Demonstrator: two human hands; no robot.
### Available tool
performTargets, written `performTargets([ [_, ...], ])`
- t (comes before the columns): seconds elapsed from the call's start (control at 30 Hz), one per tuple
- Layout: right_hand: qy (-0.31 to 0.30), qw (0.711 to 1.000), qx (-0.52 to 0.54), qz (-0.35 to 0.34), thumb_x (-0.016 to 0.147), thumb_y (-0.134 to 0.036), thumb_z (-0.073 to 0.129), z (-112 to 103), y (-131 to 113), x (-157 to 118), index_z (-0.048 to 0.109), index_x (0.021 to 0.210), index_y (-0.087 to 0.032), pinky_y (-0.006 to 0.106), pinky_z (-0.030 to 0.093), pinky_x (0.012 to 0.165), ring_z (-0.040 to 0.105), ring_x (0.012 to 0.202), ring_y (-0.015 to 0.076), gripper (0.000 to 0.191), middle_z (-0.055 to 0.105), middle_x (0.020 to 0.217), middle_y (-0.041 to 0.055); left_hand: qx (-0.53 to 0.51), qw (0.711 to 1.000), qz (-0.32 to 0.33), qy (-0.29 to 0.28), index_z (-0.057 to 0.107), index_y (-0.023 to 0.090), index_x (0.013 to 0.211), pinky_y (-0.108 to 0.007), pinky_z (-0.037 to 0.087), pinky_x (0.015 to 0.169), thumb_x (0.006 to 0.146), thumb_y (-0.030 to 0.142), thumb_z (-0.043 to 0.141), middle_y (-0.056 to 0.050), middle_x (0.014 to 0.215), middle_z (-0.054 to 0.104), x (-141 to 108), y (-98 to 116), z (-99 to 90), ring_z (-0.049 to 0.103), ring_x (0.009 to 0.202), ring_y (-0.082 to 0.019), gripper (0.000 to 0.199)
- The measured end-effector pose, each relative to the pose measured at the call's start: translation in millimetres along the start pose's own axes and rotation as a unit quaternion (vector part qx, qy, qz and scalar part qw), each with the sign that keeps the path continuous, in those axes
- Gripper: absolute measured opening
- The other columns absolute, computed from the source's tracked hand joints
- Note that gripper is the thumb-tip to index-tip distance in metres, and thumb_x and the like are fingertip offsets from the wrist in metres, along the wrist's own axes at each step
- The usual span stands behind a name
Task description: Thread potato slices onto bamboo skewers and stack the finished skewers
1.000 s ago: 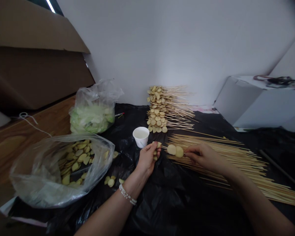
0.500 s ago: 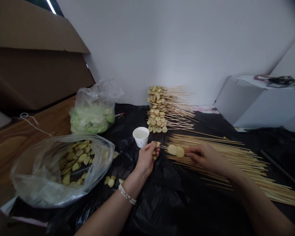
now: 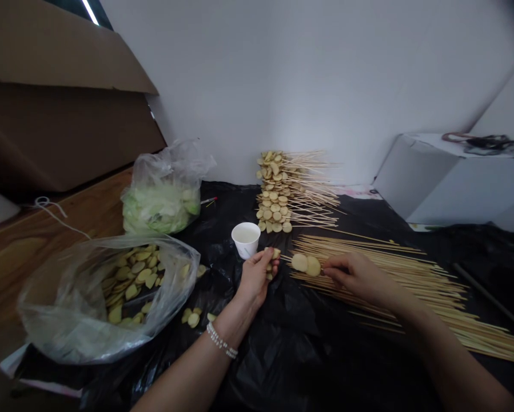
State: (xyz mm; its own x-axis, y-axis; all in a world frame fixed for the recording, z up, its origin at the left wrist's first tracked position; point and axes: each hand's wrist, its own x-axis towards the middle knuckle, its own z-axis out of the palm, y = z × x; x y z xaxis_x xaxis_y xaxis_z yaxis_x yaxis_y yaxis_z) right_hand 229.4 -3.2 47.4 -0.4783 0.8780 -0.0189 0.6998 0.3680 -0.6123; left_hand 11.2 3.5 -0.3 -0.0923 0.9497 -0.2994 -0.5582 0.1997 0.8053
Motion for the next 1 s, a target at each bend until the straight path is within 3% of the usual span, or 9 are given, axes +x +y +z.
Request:
performTargets([
  [0.53,0.002,1.000,-0.010,-0.004,0.085,-0.026,0.044,3.7,-1.9,0.6,0.055,0.060,-0.018,0.025,0.030,0.055,0.046,0.057,0.0130,0.029,0.057,0.060,0.0008,0.028,1.000,0.007,-0.007,0.072,0.009,0.072,-0.015,0.042,0.051,0.055,0.036,0.083,-0.005,0.069,0.064,3.5,-2.1,-2.2,0.054,0.057,-0.005,0.034],
  [0.73,0.011,0.999,-0.023,-0.027,0.086,-0.026,0.044,6.1,-2.0,2.1,0.064,0.073,-0.018,0.026,0.033,0.061,0.051,0.065,0.0148,0.025,0.062,0.069,0.0024,0.025,1.000,0.003,-0.019,0.071,0.009,0.070,-0.014,0.041,0.050,0.056,0.036,0.082,-0.003,0.067,0.062,4.0,-2.4,-2.9,0.052,0.055,-0.004,0.032],
  [1.0,0.011,1.000,-0.022,-0.014,0.086,-0.026,0.042,8.3,-5.9,2.4,0.061,0.068,-0.018,0.025,0.031,0.059,0.049,0.062,0.0141,0.027,0.060,0.066,0.0012,0.030,0.999,0.011,-0.016,0.072,0.009,0.072,-0.015,0.041,0.049,0.054,0.036,0.083,-0.004,0.068,0.063,1.6,-5.3,-0.3,0.053,0.056,-0.005,0.034],
])
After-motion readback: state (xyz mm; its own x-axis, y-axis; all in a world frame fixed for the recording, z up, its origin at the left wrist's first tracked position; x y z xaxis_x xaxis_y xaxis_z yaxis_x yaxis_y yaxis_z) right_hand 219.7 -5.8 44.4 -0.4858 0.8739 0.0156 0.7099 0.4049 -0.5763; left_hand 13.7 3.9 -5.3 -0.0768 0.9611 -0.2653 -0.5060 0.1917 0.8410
